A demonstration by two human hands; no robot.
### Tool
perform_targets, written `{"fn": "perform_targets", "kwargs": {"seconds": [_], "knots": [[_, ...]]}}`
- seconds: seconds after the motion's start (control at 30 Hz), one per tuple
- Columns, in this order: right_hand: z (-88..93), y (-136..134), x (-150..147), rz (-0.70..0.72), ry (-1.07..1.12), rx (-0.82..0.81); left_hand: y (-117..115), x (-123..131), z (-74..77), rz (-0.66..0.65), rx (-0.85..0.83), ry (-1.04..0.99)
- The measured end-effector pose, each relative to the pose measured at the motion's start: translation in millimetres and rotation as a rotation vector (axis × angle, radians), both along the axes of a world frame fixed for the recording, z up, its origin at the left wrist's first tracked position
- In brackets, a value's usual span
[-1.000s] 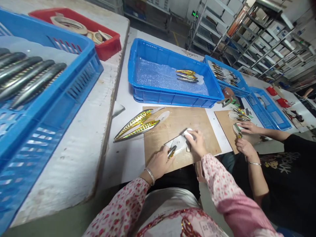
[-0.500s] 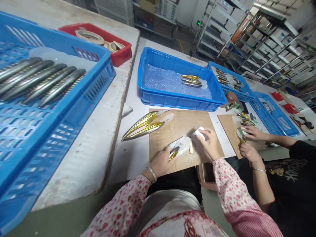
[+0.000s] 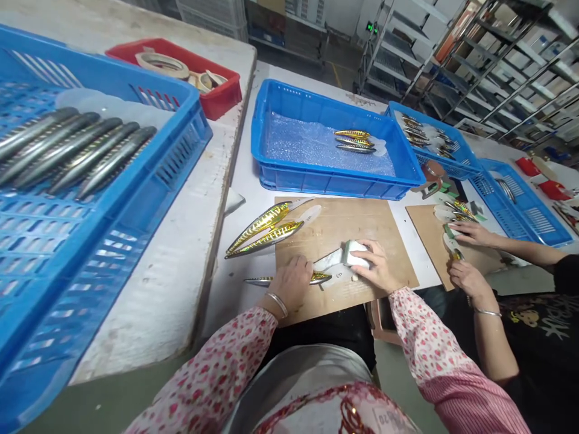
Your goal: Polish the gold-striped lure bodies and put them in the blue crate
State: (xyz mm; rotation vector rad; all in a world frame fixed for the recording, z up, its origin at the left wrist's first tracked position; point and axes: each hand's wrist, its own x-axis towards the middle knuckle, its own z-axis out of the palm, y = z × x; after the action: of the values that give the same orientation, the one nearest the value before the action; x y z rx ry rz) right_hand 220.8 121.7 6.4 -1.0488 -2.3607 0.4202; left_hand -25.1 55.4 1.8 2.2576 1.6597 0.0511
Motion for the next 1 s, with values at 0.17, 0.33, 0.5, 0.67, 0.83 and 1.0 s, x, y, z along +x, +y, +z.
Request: {"fn": "perform_targets", "kwargs": {"seconds": [0.17,0.33,0.5,0.67,0.83,1.0], "knots": [[-4.1,-16,-39,0.052,-0.069,0.049,1,-1,-1.4,0.03,-0.026,0.03],[-11.6,-20,13,-0.025,0.057,0.115,4,-3,-0.8,-0.009,-0.014,0.031],[-8.5,-15,-23,-0.019,-0.049,0.082,9,-1,-3.8,0.011,-0.054,0.025],[0.2,-7,-44,-0.061,0.075,0.077,1,-2,1.8,0.046,-0.03,0.015],[23.2,1,-8,-0.3,0.058,0.145,-4,5,18.8,0.191,0.11,0.033],[32.3,-7,-12,-0.333,-0.111,0.146,-9,19,22.8,0.182,0.169,0.092]]}}
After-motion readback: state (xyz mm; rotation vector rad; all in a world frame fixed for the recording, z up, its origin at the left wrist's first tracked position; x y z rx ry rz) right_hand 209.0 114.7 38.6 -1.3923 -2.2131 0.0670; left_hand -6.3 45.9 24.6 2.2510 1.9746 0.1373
